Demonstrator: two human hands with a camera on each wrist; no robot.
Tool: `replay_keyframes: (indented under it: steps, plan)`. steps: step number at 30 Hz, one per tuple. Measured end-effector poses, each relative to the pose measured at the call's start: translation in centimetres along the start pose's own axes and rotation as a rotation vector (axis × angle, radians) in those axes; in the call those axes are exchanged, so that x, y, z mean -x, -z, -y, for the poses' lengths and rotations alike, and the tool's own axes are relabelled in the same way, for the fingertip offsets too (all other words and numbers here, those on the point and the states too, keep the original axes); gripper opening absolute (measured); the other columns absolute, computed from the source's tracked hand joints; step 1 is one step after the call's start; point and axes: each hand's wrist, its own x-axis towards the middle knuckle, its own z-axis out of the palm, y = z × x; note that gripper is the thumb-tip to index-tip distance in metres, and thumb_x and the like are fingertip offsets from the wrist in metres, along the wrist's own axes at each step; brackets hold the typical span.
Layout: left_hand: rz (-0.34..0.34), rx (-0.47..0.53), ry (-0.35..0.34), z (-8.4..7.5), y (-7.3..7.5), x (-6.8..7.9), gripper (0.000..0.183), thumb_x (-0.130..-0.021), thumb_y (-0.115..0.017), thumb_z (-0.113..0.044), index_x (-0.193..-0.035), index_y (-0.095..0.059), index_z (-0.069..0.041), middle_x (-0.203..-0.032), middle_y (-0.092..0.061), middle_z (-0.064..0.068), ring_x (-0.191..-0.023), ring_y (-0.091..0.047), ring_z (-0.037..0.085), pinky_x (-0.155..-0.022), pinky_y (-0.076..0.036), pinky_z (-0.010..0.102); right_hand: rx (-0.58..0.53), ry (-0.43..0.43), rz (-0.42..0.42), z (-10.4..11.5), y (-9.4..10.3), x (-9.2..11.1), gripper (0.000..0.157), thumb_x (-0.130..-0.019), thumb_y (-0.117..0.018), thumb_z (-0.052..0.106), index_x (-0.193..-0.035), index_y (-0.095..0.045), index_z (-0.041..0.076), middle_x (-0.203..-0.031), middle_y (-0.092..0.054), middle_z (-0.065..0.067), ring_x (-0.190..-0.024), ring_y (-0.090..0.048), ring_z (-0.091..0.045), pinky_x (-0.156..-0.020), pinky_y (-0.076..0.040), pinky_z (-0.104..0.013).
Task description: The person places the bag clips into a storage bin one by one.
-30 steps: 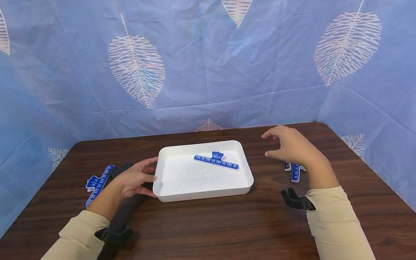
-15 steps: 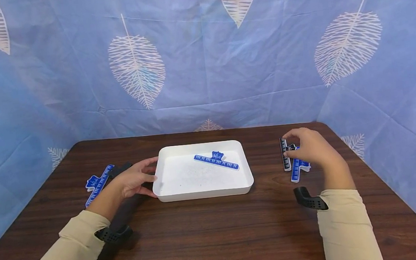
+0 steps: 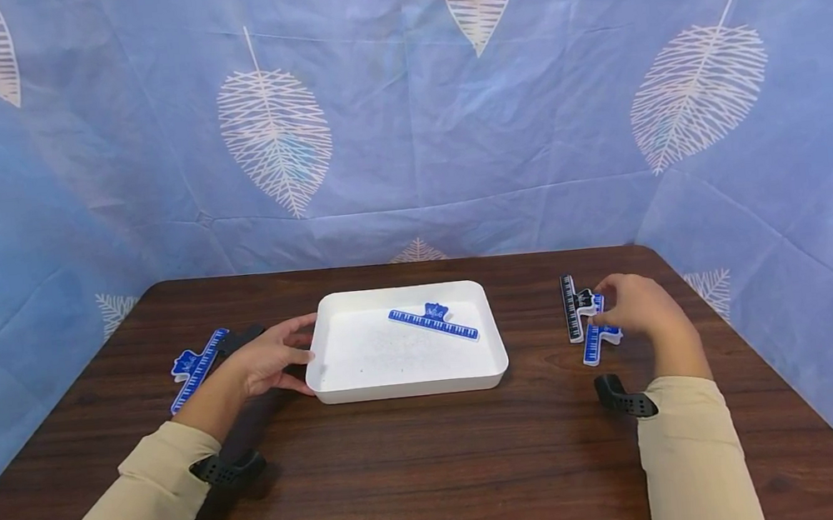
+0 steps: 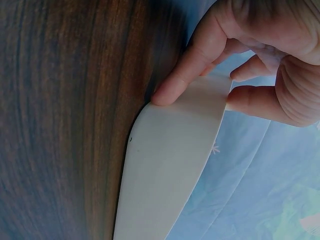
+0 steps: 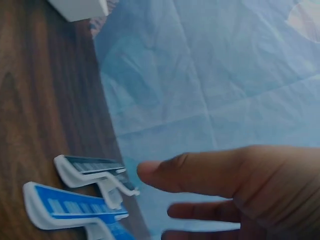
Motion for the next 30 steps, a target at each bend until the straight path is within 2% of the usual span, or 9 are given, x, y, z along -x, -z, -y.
replay_keyframes:
  steps: [10,15,18,20,23,25,30]
  plan:
    - [-0.008,-0.001,0.0,0.1,0.0,-0.1,0.073,-0.095,-0.049,0.011,-0.156,-0.021,-0.016,-0.148,-0.031,0.023,-0.123,-0.046,0.046,-0.069,-0.058,0.055,-0.009,-0.13,0.059,-1.0,-1.5,-0.6,0.067,-0.08,-0.076,0.027,-0.119,-0.049,-0.021,-0.113,-0.055,-0.039,-0.101,-0.052,-0.055,-0.083,-0.046,-0.066]
    - [-0.008,0.003,0.001,0.1,0.0,-0.1,0.073,-0.094,-0.049,0.011,-0.156,-0.021,-0.016,-0.148,-0.031,0.023,-0.122,-0.046,0.046,-0.069,-0.058,0.056,-0.017,-0.181,0.127,-1.0,-1.9,-0.6,0.067,-0.084,-0.072,0.03,-0.117,-0.046,-0.023,-0.1,-0.057,-0.034,-0.087,-0.055,-0.044,-0.076,-0.049,-0.058]
    - [-0.007,0.002,0.0,0.1,0.0,0.0,0.073,-0.094,-0.049,0.011,-0.156,-0.021,-0.016,-0.148,-0.031,0.023,-0.122,-0.046,0.047,-0.069,-0.058,0.056,-0.019,-0.182,0.138,-1.0,-2.2,-0.6,0.053,-0.086,-0.07,0.03,-0.1,-0.051,-0.018,-0.083,-0.057,-0.023,-0.073,-0.053,-0.033,-0.064,-0.049,-0.046]
    - [-0.005,0.0,-0.002,0.1,0.0,0.0,0.073,-0.094,-0.049,0.011,-0.156,-0.021,-0.016,-0.148,-0.031,0.023,-0.122,-0.046,0.047,-0.069,-0.058,0.055,-0.027,-0.177,0.132,-1.0,-2.5,-0.6,0.04,-0.086,-0.069,0.029,-0.082,-0.053,-0.007,-0.071,-0.053,-0.013,-0.065,-0.05,-0.026,-0.057,-0.044,-0.039]
    - [-0.005,0.0,-0.002,0.0,0.0,0.0,0.073,-0.094,-0.05,0.011,-0.156,-0.021,-0.016,-0.148,-0.032,0.023,-0.122,-0.047,0.047,-0.07,-0.058,0.055,-0.034,-0.172,0.123,-0.9,-2.6,-0.7,0.037,-0.085,-0.069,0.029,-0.066,-0.045,0.008,-0.061,-0.047,-0.004,-0.057,-0.044,-0.02,-0.051,-0.036,-0.032]
    - [-0.003,-0.001,-0.002,0.0,0.0,0.0,0.073,-0.094,-0.05,0.011,-0.156,-0.021,-0.016,-0.148,-0.032,0.023,-0.122,-0.047,0.047,-0.07,-0.058,0.055,-0.026,-0.174,0.124,-0.9,-2.6,-0.8,0.036,-0.084,-0.07,0.029,-0.065,-0.048,0.008,-0.061,-0.051,-0.004,-0.058,-0.046,-0.02,-0.051,-0.038,-0.033]
    - [-0.005,-0.006,-0.002,0.1,0.0,0.0,0.073,-0.095,-0.049,0.011,-0.156,-0.02,-0.016,-0.148,-0.032,0.023,-0.123,-0.046,0.047,-0.069,-0.058,0.055,-0.001,-0.2,0.129,-0.8,-2.5,-0.9,0.038,-0.081,-0.073,0.03,-0.078,-0.058,-0.005,-0.071,-0.062,-0.012,-0.065,-0.054,-0.025,-0.059,-0.048,-0.039]
